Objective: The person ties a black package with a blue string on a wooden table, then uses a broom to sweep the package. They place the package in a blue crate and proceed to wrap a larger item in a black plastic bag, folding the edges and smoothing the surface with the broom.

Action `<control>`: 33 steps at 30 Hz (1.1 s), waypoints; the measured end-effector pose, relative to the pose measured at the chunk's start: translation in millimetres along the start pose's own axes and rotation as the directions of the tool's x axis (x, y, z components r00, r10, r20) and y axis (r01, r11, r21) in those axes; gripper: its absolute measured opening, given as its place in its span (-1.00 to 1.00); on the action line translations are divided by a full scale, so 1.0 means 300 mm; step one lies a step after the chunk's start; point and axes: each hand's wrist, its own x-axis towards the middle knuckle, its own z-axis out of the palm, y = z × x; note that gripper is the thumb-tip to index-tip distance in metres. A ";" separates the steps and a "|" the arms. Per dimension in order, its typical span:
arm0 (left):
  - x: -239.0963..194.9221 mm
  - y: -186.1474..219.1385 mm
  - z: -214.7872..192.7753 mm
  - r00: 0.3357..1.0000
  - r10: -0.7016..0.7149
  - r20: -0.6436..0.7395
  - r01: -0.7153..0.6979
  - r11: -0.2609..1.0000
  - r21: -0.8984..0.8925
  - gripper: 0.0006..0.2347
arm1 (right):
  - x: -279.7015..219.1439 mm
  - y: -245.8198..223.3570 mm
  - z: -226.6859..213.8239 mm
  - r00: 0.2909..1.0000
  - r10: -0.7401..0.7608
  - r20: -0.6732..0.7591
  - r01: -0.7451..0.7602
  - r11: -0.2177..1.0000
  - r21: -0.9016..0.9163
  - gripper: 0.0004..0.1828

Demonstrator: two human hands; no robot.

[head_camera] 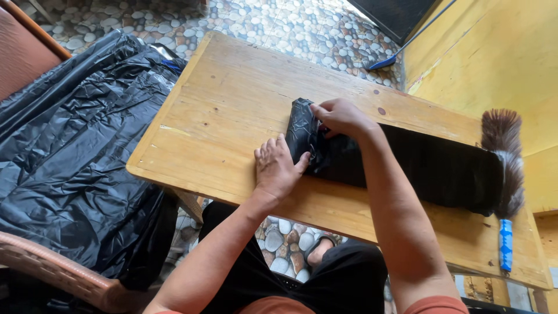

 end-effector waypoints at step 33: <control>-0.001 0.326 0.147 0.880 0.354 -0.318 -0.187 0.872 0.452 -0.75 | -0.077 0.352 0.064 0.930 -0.268 -0.251 0.319 0.928 0.192 -0.39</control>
